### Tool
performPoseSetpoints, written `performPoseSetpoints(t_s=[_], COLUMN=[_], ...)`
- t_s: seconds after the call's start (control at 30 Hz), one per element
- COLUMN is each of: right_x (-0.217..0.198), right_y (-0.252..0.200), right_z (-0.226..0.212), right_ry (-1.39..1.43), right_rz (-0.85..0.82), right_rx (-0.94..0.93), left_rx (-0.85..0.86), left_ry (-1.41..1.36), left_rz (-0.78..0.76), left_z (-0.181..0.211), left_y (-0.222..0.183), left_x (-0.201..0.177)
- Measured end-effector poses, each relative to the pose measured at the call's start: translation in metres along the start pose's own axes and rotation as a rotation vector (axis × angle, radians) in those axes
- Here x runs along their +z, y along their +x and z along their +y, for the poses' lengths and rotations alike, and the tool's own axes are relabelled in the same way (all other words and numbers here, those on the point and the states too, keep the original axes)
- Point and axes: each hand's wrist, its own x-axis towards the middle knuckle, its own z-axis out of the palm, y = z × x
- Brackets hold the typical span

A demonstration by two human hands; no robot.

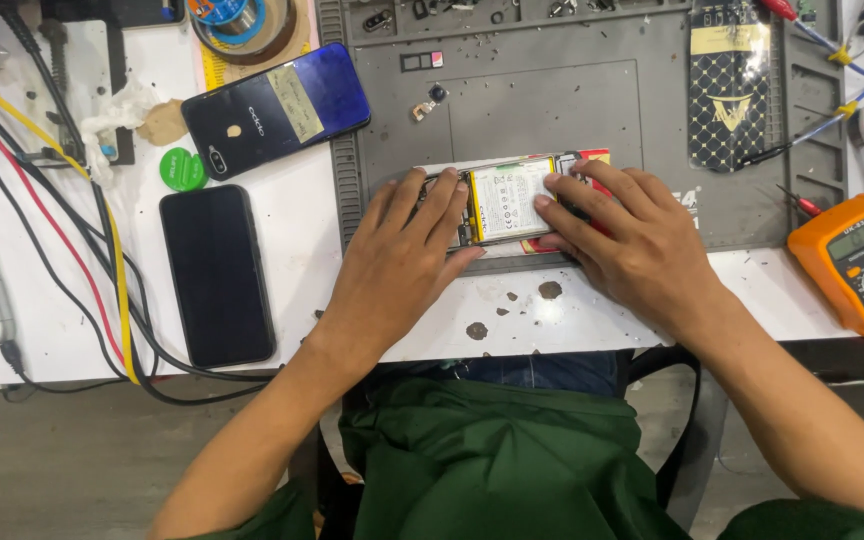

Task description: Testing a mobile phone battery with a multimeter and then installing it into the phone's internal frame.

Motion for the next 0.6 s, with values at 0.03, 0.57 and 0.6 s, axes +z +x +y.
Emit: performPoseSetpoints(t_s=[0.03,0.57,0.6], right_x=[0.0,-0.002,-0.001], right_y=[-0.002,0.012,0.011], right_z=[0.001,-0.007,-0.006], right_ry=[-0.019,0.158,0.164], right_rz=[-0.01,-0.045,-0.056], right_rx=[-0.011,0.095,0.1], left_rx=[0.004,-0.08,-0.066], left_ry=[0.004,-0.296,-0.267], left_rz=[-0.01,0.071,0.064], left_z=[0.0,0.006,0.004], left_y=[0.001,-0.003,-0.003], left_x=[-0.001,0.007,0.006])
